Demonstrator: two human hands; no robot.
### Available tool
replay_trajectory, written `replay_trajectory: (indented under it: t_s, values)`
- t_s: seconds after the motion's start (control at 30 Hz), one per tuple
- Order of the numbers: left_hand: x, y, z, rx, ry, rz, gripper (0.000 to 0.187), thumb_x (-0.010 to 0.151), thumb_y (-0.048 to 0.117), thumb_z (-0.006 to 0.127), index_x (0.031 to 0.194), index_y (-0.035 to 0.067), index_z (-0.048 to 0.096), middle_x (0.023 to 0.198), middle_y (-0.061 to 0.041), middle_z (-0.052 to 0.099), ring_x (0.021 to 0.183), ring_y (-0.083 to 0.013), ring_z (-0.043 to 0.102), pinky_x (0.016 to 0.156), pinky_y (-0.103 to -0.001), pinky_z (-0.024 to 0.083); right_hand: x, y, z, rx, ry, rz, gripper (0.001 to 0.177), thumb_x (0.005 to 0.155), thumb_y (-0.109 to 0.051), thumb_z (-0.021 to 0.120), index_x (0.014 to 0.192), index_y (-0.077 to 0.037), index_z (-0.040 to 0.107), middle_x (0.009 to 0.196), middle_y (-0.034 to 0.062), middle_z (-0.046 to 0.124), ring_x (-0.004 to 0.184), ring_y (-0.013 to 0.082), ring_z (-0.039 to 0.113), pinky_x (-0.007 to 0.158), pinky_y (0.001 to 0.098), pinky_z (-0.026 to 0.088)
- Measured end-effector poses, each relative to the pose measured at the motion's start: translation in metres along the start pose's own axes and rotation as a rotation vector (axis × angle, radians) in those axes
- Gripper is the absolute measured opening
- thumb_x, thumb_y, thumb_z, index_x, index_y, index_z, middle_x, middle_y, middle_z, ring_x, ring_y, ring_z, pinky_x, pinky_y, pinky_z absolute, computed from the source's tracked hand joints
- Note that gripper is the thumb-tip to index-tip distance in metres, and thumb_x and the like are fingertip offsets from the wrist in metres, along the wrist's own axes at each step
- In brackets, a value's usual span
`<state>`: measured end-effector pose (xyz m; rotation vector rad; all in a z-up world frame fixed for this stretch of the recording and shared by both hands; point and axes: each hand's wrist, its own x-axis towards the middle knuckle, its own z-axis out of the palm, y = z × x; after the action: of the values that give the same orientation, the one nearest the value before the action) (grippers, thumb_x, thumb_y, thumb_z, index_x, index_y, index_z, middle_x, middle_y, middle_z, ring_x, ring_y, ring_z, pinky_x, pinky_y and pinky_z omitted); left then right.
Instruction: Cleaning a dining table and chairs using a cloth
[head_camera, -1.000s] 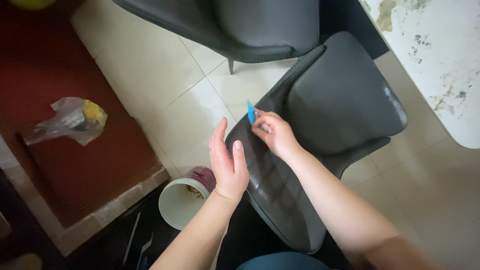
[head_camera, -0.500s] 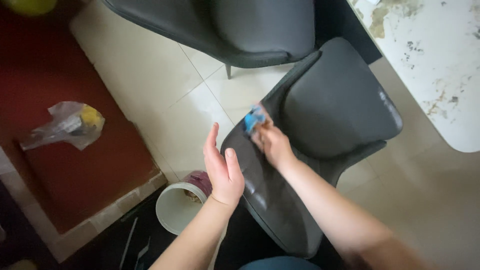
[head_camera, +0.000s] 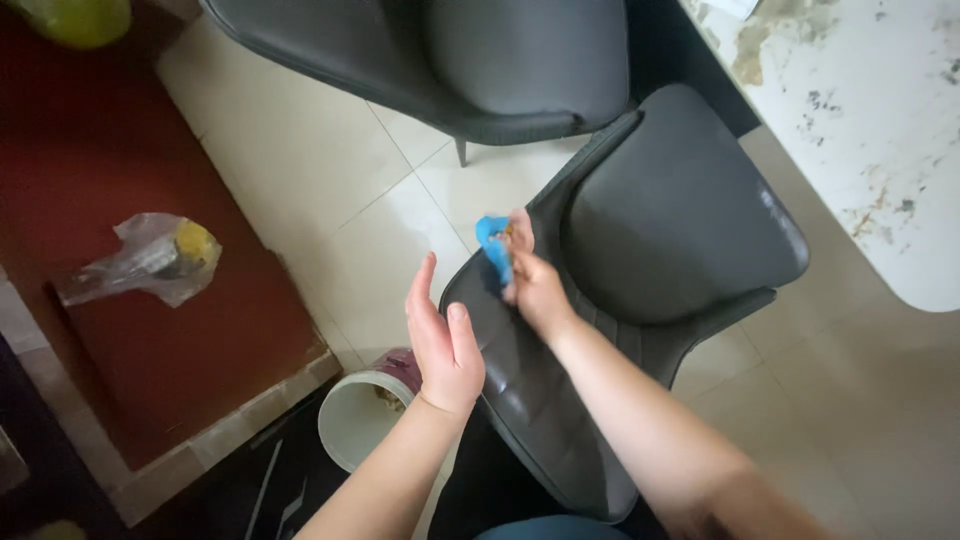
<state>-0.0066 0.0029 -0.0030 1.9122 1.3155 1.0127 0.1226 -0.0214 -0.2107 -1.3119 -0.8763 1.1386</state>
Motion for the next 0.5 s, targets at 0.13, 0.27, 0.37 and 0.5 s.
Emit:
replay_trajectory:
  t_s: [0.13,0.27,0.37,0.5]
  values:
    - [-0.003,0.004,-0.005,-0.063,-0.002,-0.009,0.063,0.114,0.035,0.039,0.165,-0.003,0.035,0.167,-0.023,0.044,0.155,-0.0395,0.042,0.129,-0.049,0.031,-0.063,-0.147,0.008,-0.189,-0.170,-0.074,0.029,0.099,-0.006,0.063,0.124,-0.007,0.078,0.119,0.0193,0.075,0.116,0.0422,0.067,0.106,0.0510,0.050]
    - [0.001,0.005,-0.003,-0.014,0.021,0.014,0.061,0.115,0.027,0.042,0.166,-0.004,0.035,0.169,-0.024,0.042,0.156,-0.0412,0.041,0.130,-0.048,0.030,-0.077,-0.222,-0.011,-0.355,-0.311,-0.041,0.014,0.101,-0.016,0.066,0.105,-0.019,0.079,0.086,0.0030,0.078,0.086,0.0300,0.076,0.083,0.0405,0.061]
    - [-0.002,-0.002,0.002,0.020,0.001,0.027,0.059,0.117,0.027,0.039,0.167,-0.002,0.034,0.169,-0.022,0.041,0.155,-0.0407,0.041,0.130,-0.051,0.030,-0.085,-0.115,-0.014,0.375,-0.260,0.480,0.033,0.115,-0.024,0.052,0.143,-0.012,0.065,0.081,-0.0033,0.058,0.064,0.0065,0.055,0.054,0.0223,0.044]
    - [0.002,0.001,0.003,0.048,-0.009,0.059,0.058,0.114,0.023,0.046,0.165,-0.003,0.039,0.166,-0.022,0.045,0.152,-0.0410,0.045,0.127,-0.049,0.034,-0.026,-0.055,-0.041,-0.135,-0.050,0.115,0.020,0.104,-0.003,0.062,0.085,-0.003,0.068,0.070,0.0015,0.060,0.076,0.0153,0.064,0.089,0.0278,0.056]
